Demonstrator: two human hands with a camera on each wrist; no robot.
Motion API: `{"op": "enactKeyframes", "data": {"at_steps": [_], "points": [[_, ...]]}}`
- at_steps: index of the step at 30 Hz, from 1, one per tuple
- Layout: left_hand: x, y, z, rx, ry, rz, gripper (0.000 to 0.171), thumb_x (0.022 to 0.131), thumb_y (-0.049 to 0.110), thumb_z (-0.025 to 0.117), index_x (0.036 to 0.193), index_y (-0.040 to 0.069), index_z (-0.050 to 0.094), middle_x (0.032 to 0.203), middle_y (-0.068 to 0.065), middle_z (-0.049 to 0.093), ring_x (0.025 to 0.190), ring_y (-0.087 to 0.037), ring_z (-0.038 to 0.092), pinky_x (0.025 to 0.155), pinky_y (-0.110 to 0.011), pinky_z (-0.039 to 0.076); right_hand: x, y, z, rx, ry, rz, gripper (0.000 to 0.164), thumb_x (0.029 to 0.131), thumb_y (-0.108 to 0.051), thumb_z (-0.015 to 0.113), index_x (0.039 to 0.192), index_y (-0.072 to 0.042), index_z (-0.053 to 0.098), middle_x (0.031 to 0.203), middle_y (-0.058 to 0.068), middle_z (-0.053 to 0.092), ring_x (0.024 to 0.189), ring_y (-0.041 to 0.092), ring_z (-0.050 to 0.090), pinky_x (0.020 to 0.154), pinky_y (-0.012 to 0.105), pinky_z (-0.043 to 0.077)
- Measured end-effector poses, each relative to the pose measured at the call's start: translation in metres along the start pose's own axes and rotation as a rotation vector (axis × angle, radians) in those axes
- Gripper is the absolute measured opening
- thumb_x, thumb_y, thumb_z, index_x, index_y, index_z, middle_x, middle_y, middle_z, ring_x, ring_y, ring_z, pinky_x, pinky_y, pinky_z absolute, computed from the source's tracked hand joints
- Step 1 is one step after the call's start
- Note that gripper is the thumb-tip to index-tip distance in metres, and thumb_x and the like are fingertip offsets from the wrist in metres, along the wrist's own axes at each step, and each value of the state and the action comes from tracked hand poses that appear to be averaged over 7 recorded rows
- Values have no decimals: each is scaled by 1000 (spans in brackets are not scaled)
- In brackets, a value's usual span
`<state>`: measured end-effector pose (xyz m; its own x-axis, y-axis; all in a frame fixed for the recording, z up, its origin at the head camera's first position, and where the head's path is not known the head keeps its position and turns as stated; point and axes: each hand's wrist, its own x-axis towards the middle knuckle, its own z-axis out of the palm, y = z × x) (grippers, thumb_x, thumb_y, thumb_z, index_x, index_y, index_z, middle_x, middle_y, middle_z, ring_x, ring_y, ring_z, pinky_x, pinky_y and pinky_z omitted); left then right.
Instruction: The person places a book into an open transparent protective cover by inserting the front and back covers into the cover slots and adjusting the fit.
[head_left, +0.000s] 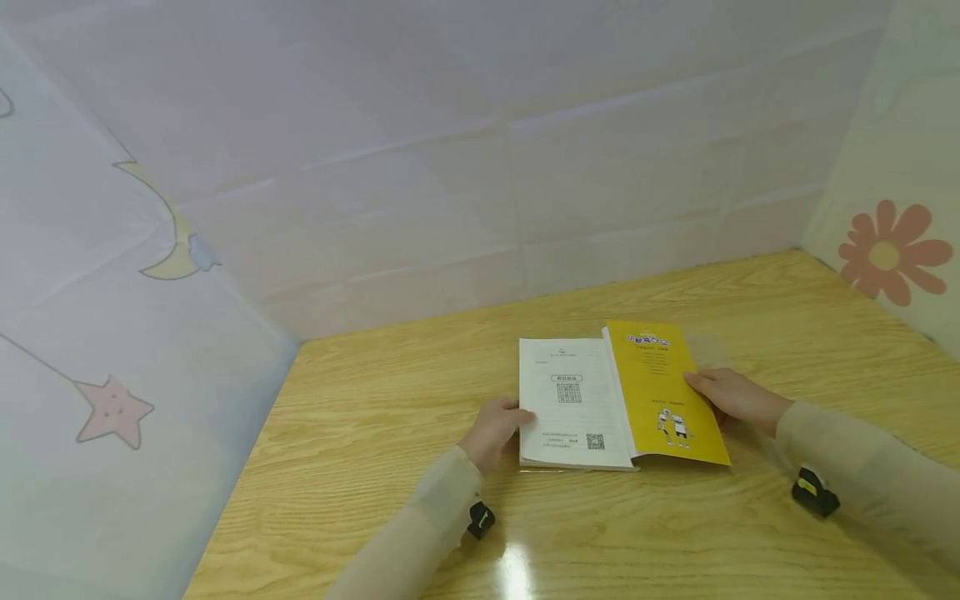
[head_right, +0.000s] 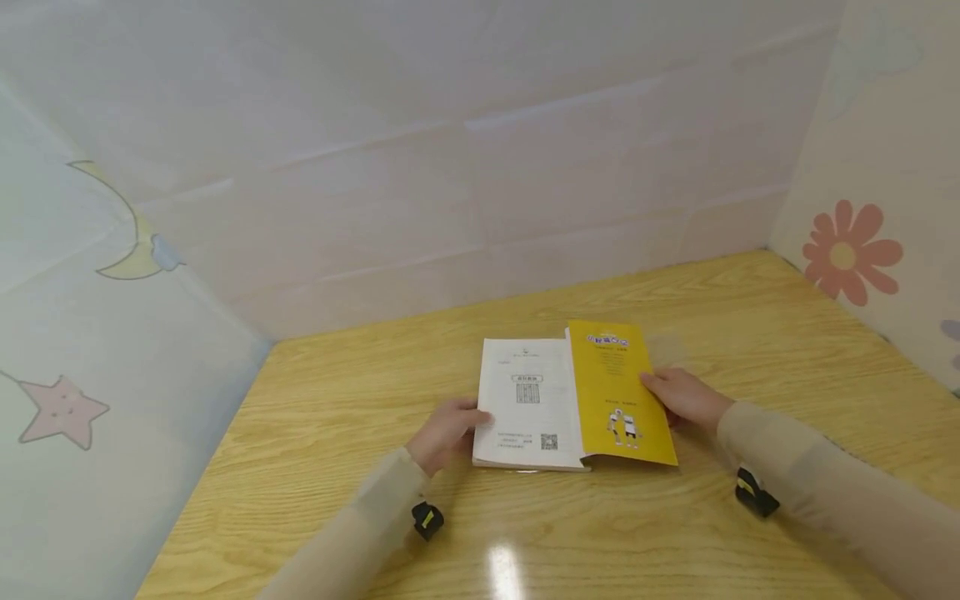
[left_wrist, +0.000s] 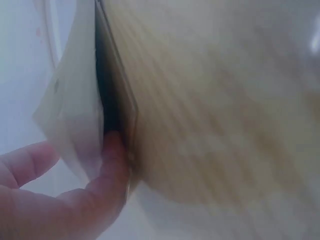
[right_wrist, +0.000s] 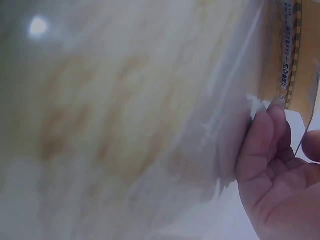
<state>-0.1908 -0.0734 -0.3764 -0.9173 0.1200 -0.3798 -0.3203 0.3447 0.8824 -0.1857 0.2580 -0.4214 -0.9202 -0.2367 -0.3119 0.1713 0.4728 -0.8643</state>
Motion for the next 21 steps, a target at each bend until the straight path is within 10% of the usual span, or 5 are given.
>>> {"op": "enactKeyframes", "data": {"at_steps": [12, 21], "points": [[-12, 18, 5, 299, 3, 28, 32, 92, 13, 65, 115, -9, 60, 107, -12, 62, 93, -21, 55, 83, -36, 47, 1, 1, -1, -1, -27, 8, 49, 108, -28, 23, 114, 12, 51, 70, 1, 51, 60, 15, 48, 54, 26, 46], [-16, 28, 25, 327, -2, 118, 69, 93, 16, 64, 148, -6, 30, 153, -22, 31, 141, -38, 26, 113, -50, 24, 1, 0, -1, 13, -40, -2, 50, 109, -29, 23, 112, 10, 53, 68, 1, 49, 59, 14, 47, 53, 26, 46]]}}
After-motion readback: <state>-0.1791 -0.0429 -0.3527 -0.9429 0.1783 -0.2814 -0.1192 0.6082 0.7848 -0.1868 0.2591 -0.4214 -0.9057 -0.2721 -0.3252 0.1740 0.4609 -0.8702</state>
